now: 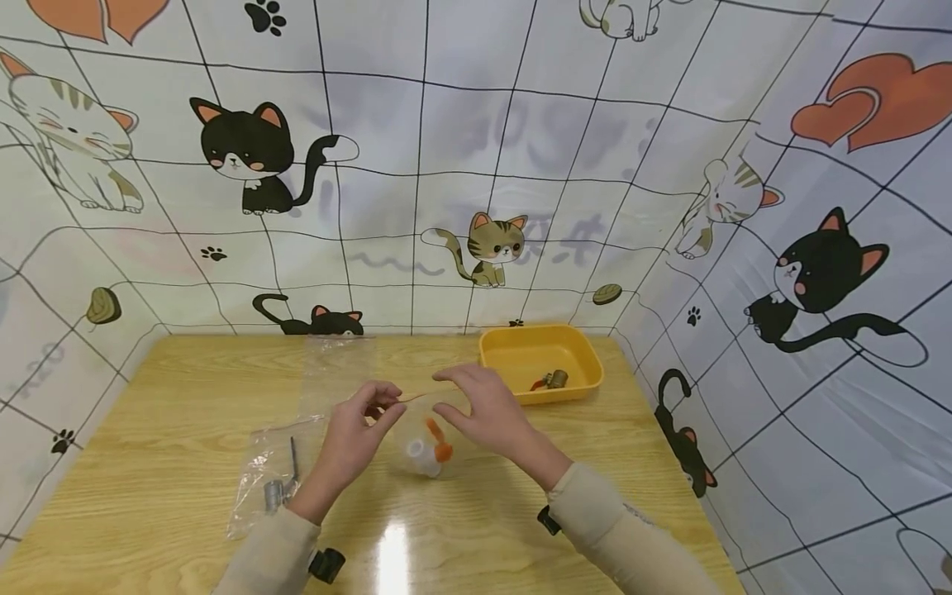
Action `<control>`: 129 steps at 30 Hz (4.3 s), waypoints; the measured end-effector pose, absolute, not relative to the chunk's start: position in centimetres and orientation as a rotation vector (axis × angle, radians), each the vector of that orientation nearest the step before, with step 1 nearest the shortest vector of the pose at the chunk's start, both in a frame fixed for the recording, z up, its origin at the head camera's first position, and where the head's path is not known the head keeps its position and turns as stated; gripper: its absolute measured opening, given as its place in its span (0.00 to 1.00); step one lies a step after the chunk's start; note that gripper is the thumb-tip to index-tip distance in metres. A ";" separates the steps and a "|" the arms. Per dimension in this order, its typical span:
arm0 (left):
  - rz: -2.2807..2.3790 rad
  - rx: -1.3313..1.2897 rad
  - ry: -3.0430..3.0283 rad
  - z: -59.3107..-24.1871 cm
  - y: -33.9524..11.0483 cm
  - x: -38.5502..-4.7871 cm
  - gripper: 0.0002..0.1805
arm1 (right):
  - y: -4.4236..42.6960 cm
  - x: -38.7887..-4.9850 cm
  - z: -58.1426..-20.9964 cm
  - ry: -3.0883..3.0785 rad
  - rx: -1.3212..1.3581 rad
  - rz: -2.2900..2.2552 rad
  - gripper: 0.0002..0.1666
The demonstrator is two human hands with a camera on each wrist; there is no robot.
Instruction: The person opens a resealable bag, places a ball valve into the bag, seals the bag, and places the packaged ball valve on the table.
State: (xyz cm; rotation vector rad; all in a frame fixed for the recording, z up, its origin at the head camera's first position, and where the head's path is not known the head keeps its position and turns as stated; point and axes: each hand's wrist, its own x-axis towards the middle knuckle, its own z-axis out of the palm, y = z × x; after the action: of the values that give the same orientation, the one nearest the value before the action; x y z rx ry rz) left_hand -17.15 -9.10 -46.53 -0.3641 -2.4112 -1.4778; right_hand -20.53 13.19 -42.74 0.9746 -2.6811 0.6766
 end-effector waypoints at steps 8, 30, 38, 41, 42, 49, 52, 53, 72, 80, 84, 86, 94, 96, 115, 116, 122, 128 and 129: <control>-1.508 -0.397 -2.408 -46.5 -9.0 -16.8 0.14 | 10.5 -20.5 -42.4 -2.751 1.087 0.709 0.09; -1.408 -0.402 -2.316 -47.5 -8.1 -16.6 0.02 | 10.7 -20.5 -42.0 -2.791 1.035 0.873 0.09; -1.391 -0.395 -2.314 -47.2 -7.9 -16.5 0.02 | 10.7 -20.4 -42.0 -2.801 1.040 0.918 0.08; -1.360 -0.402 -2.304 -47.2 -7.8 -16.4 0.02 | 10.8 -20.4 -41.9 -2.795 1.056 0.915 0.08; -1.344 -0.405 -2.301 -47.2 -7.8 -16.5 0.01 | 10.8 -20.4 -41.9 -2.793 1.062 0.913 0.08; -1.246 -0.416 -2.293 -47.3 -7.5 -16.5 0.04 | 10.7 -20.4 -41.8 -2.812 1.059 0.886 0.07; -1.231 -0.423 -2.291 -47.4 -7.5 -16.4 0.02 | 10.6 -20.3 -41.7 -2.821 1.055 0.875 0.07; -1.233 -0.428 -2.289 -47.4 -7.5 -16.4 0.02 | 10.6 -20.3 -41.7 -2.824 1.055 0.872 0.07; -1.249 -0.445 -2.293 -47.6 -7.8 -16.3 0.03 | 10.3 -20.0 -41.7 -2.830 1.070 0.824 0.06; -1.200 -0.453 -2.311 -47.6 -7.7 -16.2 0.03 | 10.6 -20.2 -41.6 -2.892 1.053 0.828 0.05; -1.210 -0.439 -2.323 -47.4 -7.7 -16.3 0.03 | 10.7 -20.2 -41.6 -2.906 1.035 0.840 0.04; -1.217 -0.435 -2.324 -47.4 -7.8 -16.3 0.03 | 10.7 -20.2 -41.6 -2.902 1.036 0.832 0.05; -1.247 -0.441 -2.377 -47.3 -7.8 -16.3 0.03 | 10.7 -20.1 -41.7 -2.876 1.025 0.785 0.06; -1.249 -0.445 -2.394 -47.3 -7.8 -16.3 0.04 | 10.7 -20.1 -41.8 -2.863 1.032 0.767 0.06; -1.204 -0.440 -2.337 -47.2 -7.8 -16.3 0.02 | 10.6 -20.0 -41.8 -2.796 1.057 0.677 0.07; -1.201 -0.444 -2.334 -47.3 -7.8 -16.3 0.03 | 10.7 -20.0 -41.8 -2.808 1.052 0.685 0.06; -1.210 -0.443 -2.305 -47.4 -7.9 -16.3 0.02 | 10.8 -19.9 -41.8 -2.826 1.049 0.696 0.04; -1.223 -0.462 -2.299 -47.6 -8.1 -16.4 0.02 | 10.6 -20.0 -41.9 -2.815 1.048 0.692 0.04; -1.228 -0.465 -2.305 -47.6 -8.2 -16.5 0.03 | 10.6 -20.0 -41.9 -2.818 1.042 0.696 0.04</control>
State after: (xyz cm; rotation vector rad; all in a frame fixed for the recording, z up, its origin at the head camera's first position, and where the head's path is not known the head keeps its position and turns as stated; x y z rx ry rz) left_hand -16.46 -8.19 -47.60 -0.4650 -2.3051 -1.2277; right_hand -20.00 10.61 -41.91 1.0417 -2.8179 0.6961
